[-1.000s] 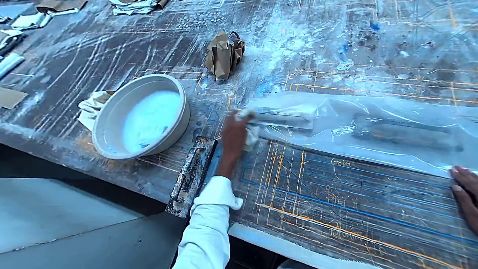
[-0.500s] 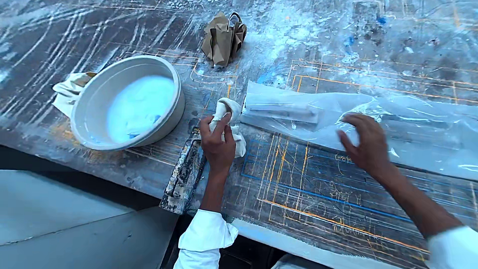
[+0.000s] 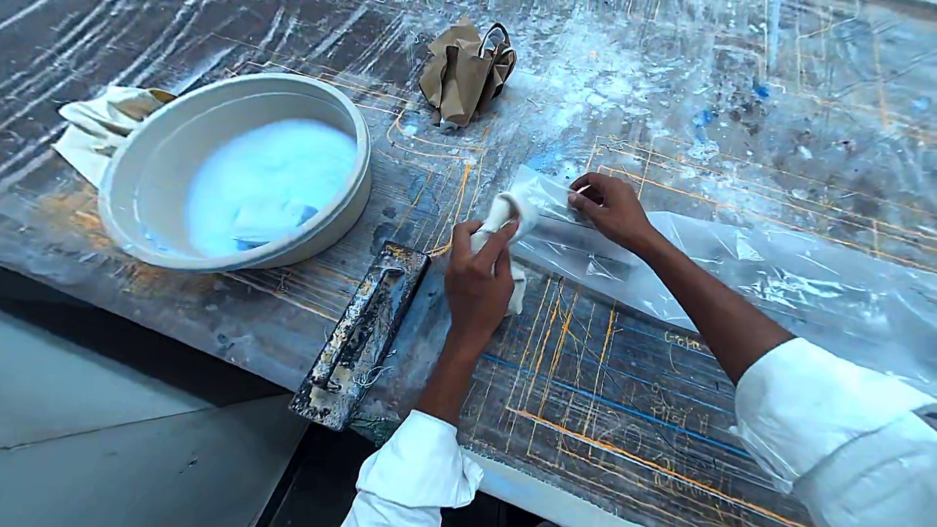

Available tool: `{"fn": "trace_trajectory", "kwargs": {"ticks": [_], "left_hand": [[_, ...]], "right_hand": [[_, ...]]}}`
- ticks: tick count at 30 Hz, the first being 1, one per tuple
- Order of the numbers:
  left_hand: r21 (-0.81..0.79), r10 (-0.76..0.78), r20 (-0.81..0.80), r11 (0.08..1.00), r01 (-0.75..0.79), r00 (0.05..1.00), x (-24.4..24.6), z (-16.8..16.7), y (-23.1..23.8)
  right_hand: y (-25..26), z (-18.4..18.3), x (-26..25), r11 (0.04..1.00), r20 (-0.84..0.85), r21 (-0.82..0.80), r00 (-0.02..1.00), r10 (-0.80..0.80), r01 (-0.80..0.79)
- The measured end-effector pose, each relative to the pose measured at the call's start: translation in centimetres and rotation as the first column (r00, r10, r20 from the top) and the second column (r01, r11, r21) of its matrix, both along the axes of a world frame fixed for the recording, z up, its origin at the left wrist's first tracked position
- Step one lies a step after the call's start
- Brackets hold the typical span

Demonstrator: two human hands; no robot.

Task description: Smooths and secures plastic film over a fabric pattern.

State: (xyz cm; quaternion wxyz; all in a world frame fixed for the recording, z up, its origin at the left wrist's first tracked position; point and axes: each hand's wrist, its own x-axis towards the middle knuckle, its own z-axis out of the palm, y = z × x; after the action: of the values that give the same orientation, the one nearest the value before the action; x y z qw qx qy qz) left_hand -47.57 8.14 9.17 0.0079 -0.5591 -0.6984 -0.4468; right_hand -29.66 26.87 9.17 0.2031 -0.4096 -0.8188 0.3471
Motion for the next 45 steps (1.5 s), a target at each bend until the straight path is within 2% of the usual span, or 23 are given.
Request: {"fn": "trace_trajectory", "kwargs": {"ticks": [3, 5, 8, 10, 14, 18, 21, 22, 25, 27, 29, 31, 33, 36, 39, 42, 45], "left_hand": [[-0.107, -0.123, -0.113, 0.988, 0.111, 0.986, 1.6, 1.3, 4.1], [-0.318, -0.213, -0.193, 0.937, 0.144, 0.958, 1.8, 0.8, 6.1], [-0.499, -0.145, -0.171, 0.865, 0.041, 0.974, 0.2, 0.6, 6.5], [-0.516, -0.099, -0.177, 0.856, -0.007, 0.979, 0.4, 1.2, 6.6], [-0.46, -0.224, -0.263, 0.884, 0.082, 0.938, 0.9, 0.4, 6.7], [-0.517, -0.122, -0.227, 0.856, -0.013, 0.966, 0.0, 1.1, 6.9], [-0.452, -0.261, -0.273, 0.885, 0.116, 0.926, 1.3, 0.7, 7.1], [-0.46, -0.264, -0.263, 0.88, 0.12, 0.928, 0.9, 0.6, 7.1], [-0.558, -0.098, -0.22, 0.829, -0.043, 0.971, -1.8, 1.6, 6.8], [-0.502, 0.02, -0.182, 0.858, -0.11, 0.983, -3.3, 1.7, 5.1], [-0.381, 0.035, -0.165, 0.92, -0.097, 0.986, -3.7, 1.6, 2.4], [-0.308, -0.001, -0.153, 0.95, -0.047, 0.988, -3.9, 0.6, -1.4], [-0.249, -0.023, -0.147, 0.968, -0.014, 0.989, -4.6, -1.2, -5.2], [-0.193, 0.027, -0.106, 0.98, -0.047, 0.994, -5.1, -3.2, -10.5], [-0.188, 0.037, -0.064, 0.981, -0.048, 0.997, -5.3, -3.8, -14.2], [-0.177, 0.016, -0.049, 0.984, -0.024, 0.999, -5.4, -4.2, -15.5], [-0.155, 0.006, -0.042, 0.988, -0.013, 0.999, -5.0, -4.0, -15.0]], "right_hand": [[-0.5, -0.7, -0.4, 0.999, 0.014, -0.007, 0.999, -0.043, 0.043], [-0.8, -1.2, -0.5, 0.996, -0.003, -0.013, 0.996, -0.091, 0.091], [-1.3, -1.4, -0.8, 0.988, 0.001, -0.016, 0.989, -0.15, 0.15], [-1.1, -1.2, -0.8, 0.984, 0.016, -0.013, 0.984, -0.179, 0.179], [-1.2, -1.2, -0.8, 0.986, 0.023, -0.026, 0.987, -0.161, 0.162], [-1.5, -1.1, -0.8, 0.982, 0.048, -0.023, 0.982, -0.184, 0.185], [-1.2, -1.2, -0.6, 0.985, 0.024, -0.032, 0.985, -0.169, 0.169], [-1.2, -1.2, -0.6, 0.986, 0.025, -0.039, 0.987, -0.161, 0.161], [-1.2, -1.3, -0.7, 0.986, 0.028, -0.046, 0.987, -0.158, 0.159], [-0.9, -1.2, -0.5, 0.991, -0.014, -0.054, 0.993, -0.12, 0.119], [0.3, -0.3, 0.8, 0.997, -0.058, -0.013, 0.996, -0.072, 0.071], [2.1, 0.9, 4.1, 0.99, 0.043, 0.086, 0.993, -0.113, 0.109], [4.2, 1.4, 9.2, 0.971, 0.268, 0.14, 0.937, -0.226, 0.194], [5.9, 0.8, 16.3, 0.942, 0.565, -0.022, 0.781, -0.265, 0.336], [6.1, 0.4, 20.3, 0.897, 0.672, -0.163, 0.712, -0.203, 0.41], [6.4, 0.0, 22.7, 0.906, 0.677, -0.313, 0.736, 0.004, 0.284], [5.5, 0.9, 23.6, 0.943, 0.646, -0.289, 0.761, 0.064, 0.167]]}}
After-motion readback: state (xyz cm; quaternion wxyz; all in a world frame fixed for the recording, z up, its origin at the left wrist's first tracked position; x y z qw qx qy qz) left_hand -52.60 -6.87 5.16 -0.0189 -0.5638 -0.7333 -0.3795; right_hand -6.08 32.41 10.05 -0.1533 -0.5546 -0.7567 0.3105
